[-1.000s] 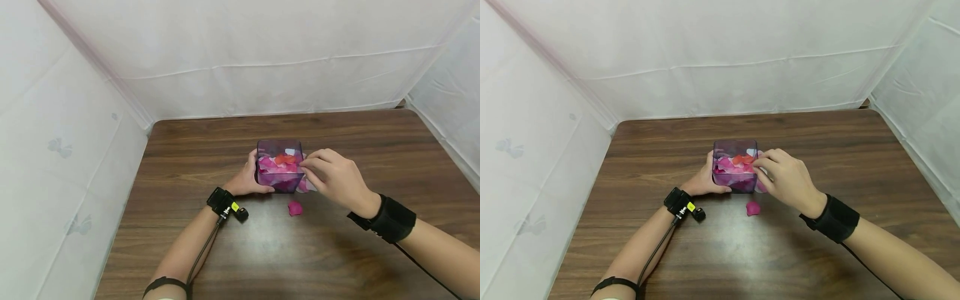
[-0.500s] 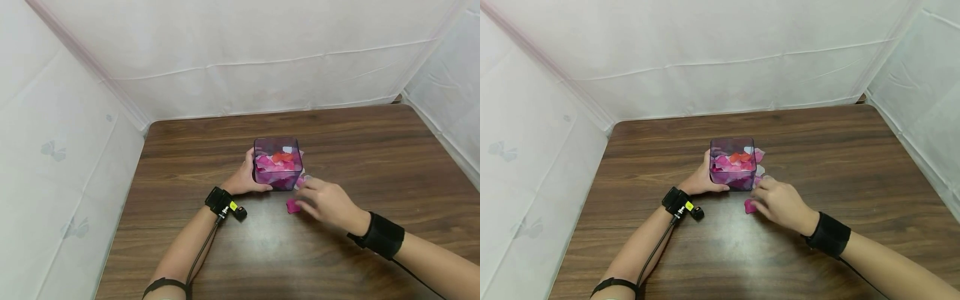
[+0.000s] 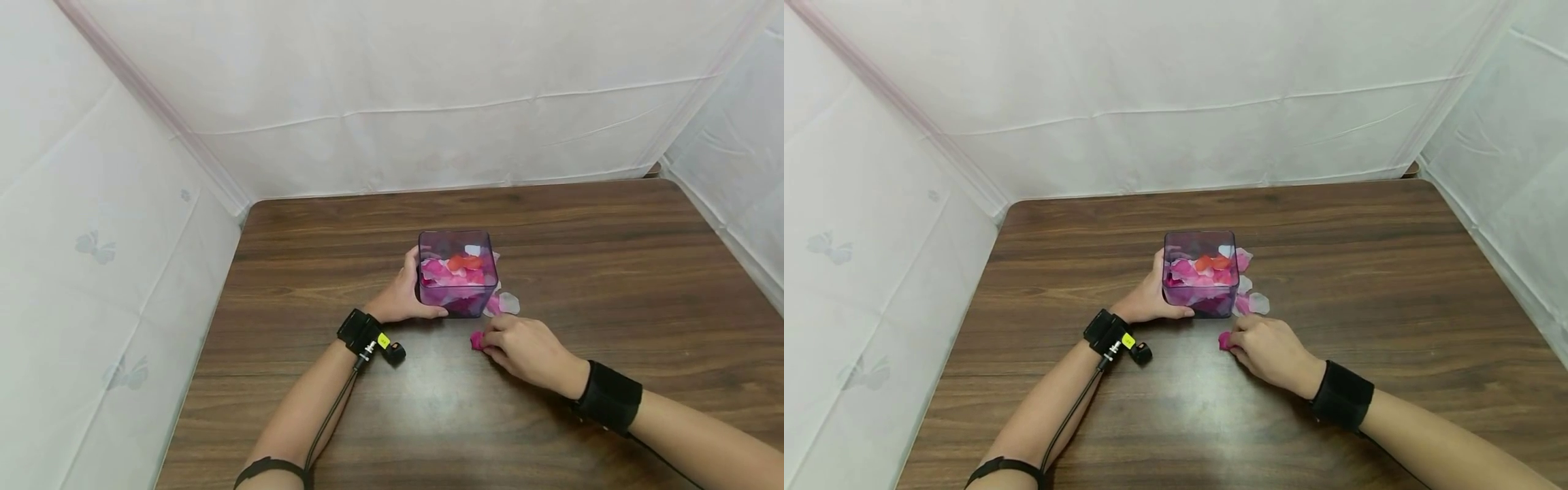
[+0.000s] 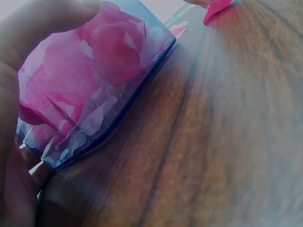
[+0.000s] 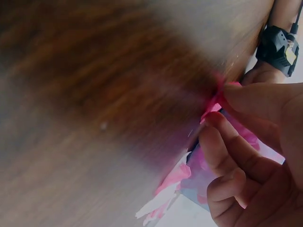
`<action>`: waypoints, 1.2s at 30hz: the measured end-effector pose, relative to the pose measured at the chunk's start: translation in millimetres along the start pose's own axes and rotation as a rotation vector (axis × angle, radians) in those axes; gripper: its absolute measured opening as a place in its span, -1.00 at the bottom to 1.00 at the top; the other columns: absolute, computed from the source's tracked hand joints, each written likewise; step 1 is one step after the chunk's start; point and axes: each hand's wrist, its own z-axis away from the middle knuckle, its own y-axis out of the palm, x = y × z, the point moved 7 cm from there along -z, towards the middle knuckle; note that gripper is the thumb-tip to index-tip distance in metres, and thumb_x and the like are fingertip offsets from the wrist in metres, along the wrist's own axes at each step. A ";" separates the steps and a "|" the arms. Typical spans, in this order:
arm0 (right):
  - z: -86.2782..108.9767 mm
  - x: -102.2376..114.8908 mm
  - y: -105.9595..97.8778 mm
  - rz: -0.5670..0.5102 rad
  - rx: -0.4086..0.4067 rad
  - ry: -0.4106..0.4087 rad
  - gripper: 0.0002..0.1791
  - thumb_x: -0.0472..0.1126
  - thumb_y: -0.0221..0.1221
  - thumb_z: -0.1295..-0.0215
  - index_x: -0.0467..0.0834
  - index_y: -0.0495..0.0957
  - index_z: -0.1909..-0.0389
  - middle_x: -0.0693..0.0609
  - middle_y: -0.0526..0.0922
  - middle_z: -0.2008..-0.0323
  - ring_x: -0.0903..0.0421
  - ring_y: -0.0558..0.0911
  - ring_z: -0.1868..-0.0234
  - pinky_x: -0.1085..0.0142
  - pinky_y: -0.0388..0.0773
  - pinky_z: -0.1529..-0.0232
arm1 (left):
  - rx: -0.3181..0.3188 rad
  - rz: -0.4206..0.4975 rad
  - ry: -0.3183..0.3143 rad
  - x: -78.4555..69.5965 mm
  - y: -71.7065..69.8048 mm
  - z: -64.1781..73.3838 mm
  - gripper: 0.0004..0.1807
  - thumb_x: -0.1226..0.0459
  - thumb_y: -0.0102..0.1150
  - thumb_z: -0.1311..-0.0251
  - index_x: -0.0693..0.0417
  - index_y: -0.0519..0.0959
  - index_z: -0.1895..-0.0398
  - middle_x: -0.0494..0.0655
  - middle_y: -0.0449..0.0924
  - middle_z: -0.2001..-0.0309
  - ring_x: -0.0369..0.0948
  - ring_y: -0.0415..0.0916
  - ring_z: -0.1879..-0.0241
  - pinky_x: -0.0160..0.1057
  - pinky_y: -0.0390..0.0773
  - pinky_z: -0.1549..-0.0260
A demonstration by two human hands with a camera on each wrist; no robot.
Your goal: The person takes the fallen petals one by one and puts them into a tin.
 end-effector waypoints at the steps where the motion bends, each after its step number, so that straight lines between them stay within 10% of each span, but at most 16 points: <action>1: 0.2 0.1 -0.8 0.002 -0.007 0.007 -0.88 -0.22 0.51 -0.05 -0.08 0.75 0.40 0.10 0.60 0.40 0.22 0.58 0.39 0.30 0.62 0.37 | -0.003 0.000 0.004 3.6 0.4 -1.0 0.25 0.37 0.60 0.10 0.16 -0.18 -0.49 0.15 0.17 -0.37 -0.08 0.22 -0.36 -0.07 0.22 -0.39; 9: -3.5 7.9 -24.3 0.007 -0.118 -0.013 -0.85 -0.25 0.49 -0.03 -0.12 0.70 0.39 0.08 0.62 0.38 0.20 0.61 0.38 0.29 0.62 0.40 | -0.021 -0.030 0.018 34.9 2.6 -7.2 0.32 0.26 0.66 0.15 -0.15 -0.20 -0.51 -0.07 0.18 -0.38 -0.20 0.22 -0.35 -0.13 0.22 -0.38; 17: -15.1 16.9 -62.6 -0.061 -0.247 -0.074 -0.37 0.14 -0.23 -0.58 -0.13 0.70 0.36 0.06 0.65 0.32 0.18 0.61 0.33 0.28 0.63 0.40 | -0.019 -0.019 -0.005 28.7 2.1 -5.8 0.30 0.29 0.63 0.12 -0.12 -0.20 -0.51 -0.05 0.15 -0.38 -0.19 0.21 -0.36 -0.10 0.23 -0.38; 23: -29.9 14.1 -96.4 -0.077 -0.322 -0.125 -0.44 0.11 -0.13 -0.58 -0.16 0.70 0.33 0.02 0.65 0.30 0.15 0.62 0.30 0.29 0.61 0.40 | -0.001 0.027 -0.007 7.0 0.1 -1.2 0.25 0.37 0.59 0.10 0.13 -0.18 -0.49 0.12 0.15 -0.37 -0.12 0.22 -0.36 -0.05 0.22 -0.38; 31: -65.3 -4.6 -111.1 -0.032 -0.351 -0.130 -0.89 -0.21 0.35 -0.27 -0.18 0.69 0.29 -0.03 0.65 0.25 0.09 0.58 0.28 0.27 0.50 0.45 | -0.030 -0.002 -0.007 37.3 -2.8 -5.1 0.34 0.27 0.65 0.15 -0.15 -0.22 -0.52 -0.04 0.11 -0.40 -0.18 0.20 -0.36 -0.11 0.22 -0.38; 36: -86.6 -6.1 -94.9 0.007 -0.304 -0.137 -0.80 -0.31 0.49 -0.04 -0.18 0.72 0.29 -0.03 0.65 0.29 0.08 0.59 0.31 0.29 0.55 0.47 | -0.030 -0.009 0.022 40.7 -1.1 -5.7 0.33 0.24 0.66 0.15 -0.16 -0.20 -0.51 -0.07 0.15 -0.38 -0.19 0.26 -0.32 -0.13 0.28 -0.35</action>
